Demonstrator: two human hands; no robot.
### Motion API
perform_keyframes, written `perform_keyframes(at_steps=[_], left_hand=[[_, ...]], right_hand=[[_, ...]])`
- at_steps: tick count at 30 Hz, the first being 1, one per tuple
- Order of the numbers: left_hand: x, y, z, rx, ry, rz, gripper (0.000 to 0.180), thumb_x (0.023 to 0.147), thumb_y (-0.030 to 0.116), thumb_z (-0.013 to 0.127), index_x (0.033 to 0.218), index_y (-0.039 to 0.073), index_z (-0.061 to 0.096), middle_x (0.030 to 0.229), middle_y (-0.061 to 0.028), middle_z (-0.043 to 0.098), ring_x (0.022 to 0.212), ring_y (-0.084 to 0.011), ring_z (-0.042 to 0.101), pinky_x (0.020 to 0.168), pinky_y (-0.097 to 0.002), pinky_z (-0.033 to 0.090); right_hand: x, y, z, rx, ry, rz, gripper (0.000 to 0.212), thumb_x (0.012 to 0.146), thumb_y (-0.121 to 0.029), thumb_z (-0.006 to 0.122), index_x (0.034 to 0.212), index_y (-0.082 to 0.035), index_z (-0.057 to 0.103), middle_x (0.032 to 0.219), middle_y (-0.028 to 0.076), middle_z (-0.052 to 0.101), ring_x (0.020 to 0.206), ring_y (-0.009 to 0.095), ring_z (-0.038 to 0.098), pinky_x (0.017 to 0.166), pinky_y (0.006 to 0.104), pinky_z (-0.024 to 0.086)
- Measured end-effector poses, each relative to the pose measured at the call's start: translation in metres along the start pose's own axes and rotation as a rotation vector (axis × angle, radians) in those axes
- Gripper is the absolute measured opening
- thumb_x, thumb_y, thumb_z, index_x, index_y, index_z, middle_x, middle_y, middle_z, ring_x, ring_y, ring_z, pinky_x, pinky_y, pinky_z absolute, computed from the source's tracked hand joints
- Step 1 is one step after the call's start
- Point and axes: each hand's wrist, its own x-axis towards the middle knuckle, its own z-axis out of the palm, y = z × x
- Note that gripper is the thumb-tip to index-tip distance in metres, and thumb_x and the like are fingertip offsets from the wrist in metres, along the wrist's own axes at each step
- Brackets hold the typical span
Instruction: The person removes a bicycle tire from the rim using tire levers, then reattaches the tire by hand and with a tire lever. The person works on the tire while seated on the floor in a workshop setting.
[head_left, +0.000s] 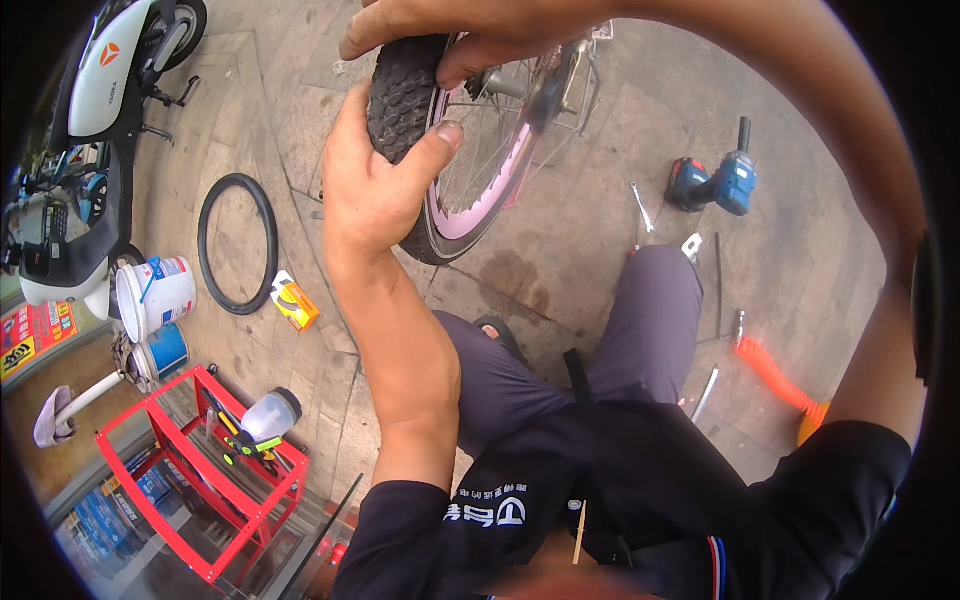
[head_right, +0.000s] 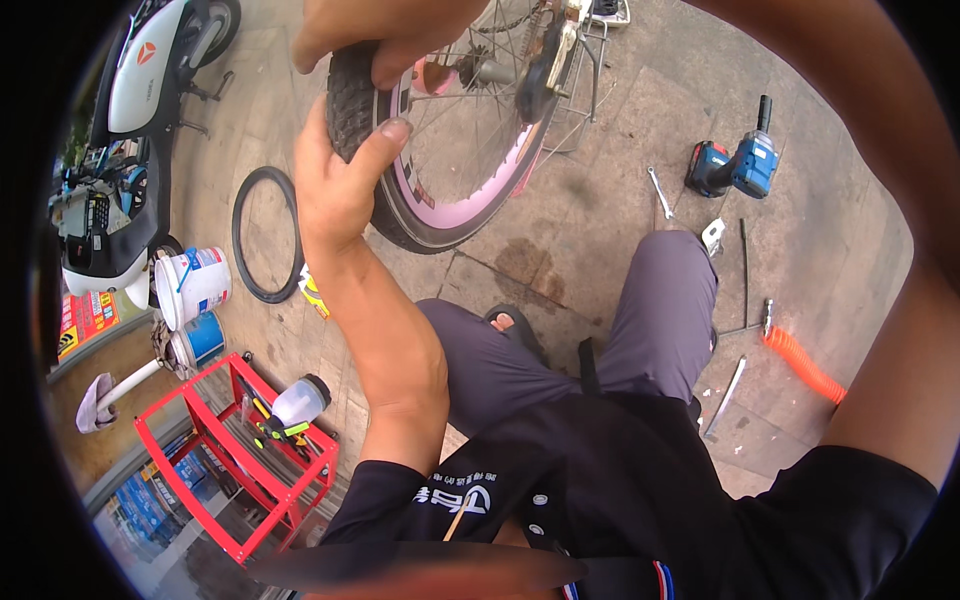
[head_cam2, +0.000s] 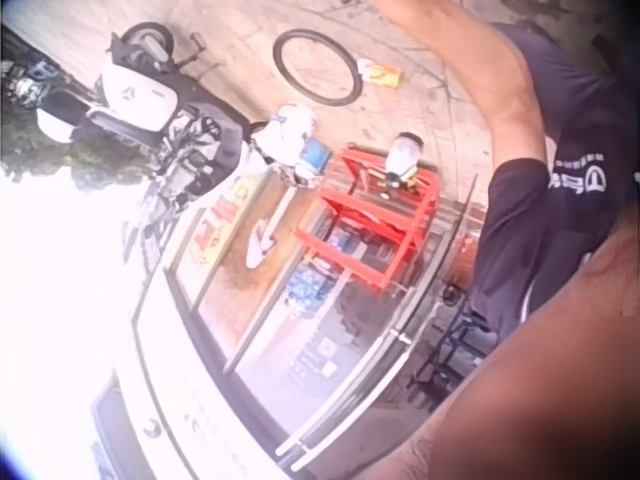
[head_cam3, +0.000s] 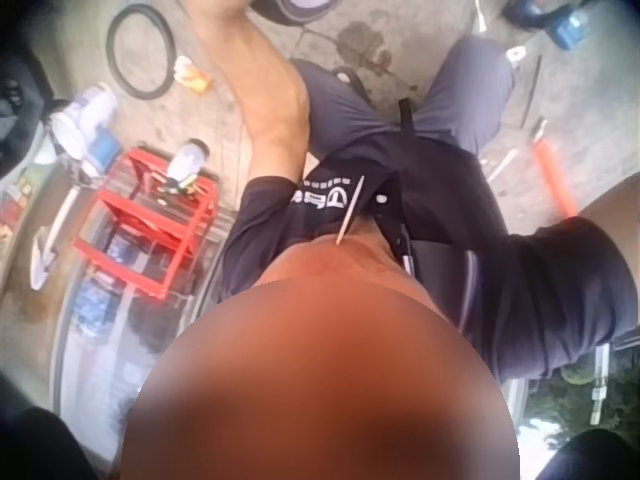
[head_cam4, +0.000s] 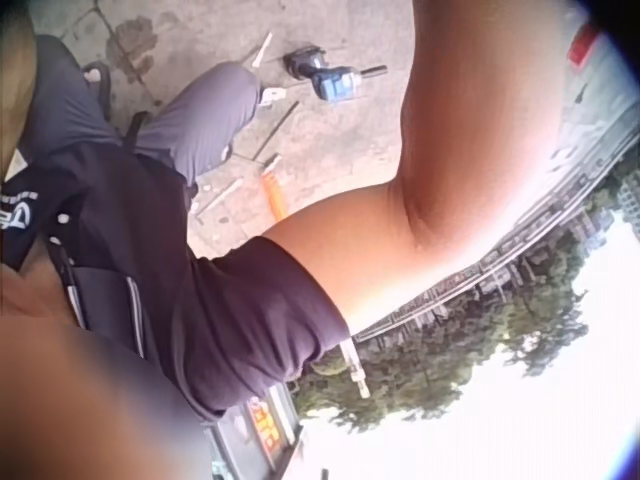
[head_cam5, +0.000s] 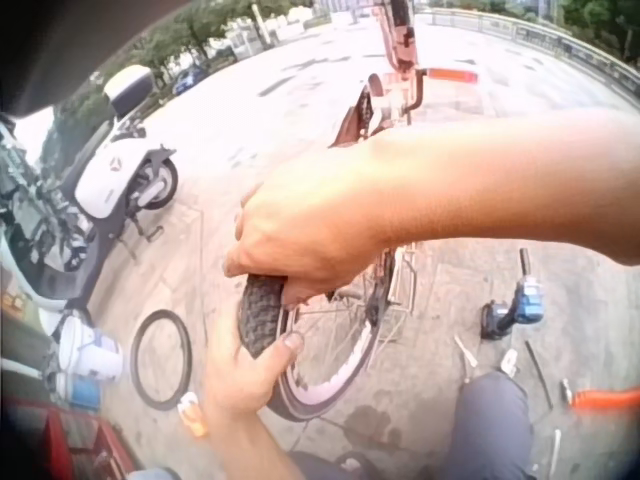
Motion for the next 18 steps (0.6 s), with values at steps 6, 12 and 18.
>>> perform_keyframes(at_steps=[6,12,18], left_hand=[[-0.007,0.004,0.018,0.335,0.305,0.067,0.044,0.077,0.013,0.079,0.111,-0.009,0.061,0.088,-0.0107,0.071,0.078,-0.0132,0.066,0.074,-0.0298,0.054],[-0.004,0.000,0.017,0.441,0.381,0.127,0.040,0.079,0.013,0.079,0.108,-0.010,0.064,0.083,-0.0102,0.071,0.078,-0.0122,0.066,0.072,-0.0283,0.053],[-0.003,-0.004,0.014,0.278,0.401,0.088,0.044,0.078,0.009,0.079,0.113,-0.012,0.062,0.091,-0.0098,0.072,0.079,-0.0120,0.066,0.072,-0.0270,0.054]], right_hand=[[0.006,0.005,0.024,0.097,0.092,0.024,0.025,0.076,-0.022,0.076,0.091,-0.004,0.067,0.084,0.017,0.069,0.084,0.038,0.068,0.074,0.0464,0.054],[0.010,0.006,0.028,0.221,0.133,0.107,0.022,0.073,-0.018,0.079,0.086,-0.005,0.068,0.078,0.016,0.068,0.082,0.037,0.068,0.072,0.0459,0.053],[0.009,0.020,0.016,0.352,0.096,0.000,0.020,0.072,-0.012,0.078,0.088,-0.004,0.070,0.079,0.017,0.068,0.079,0.038,0.067,0.072,0.0448,0.052]])
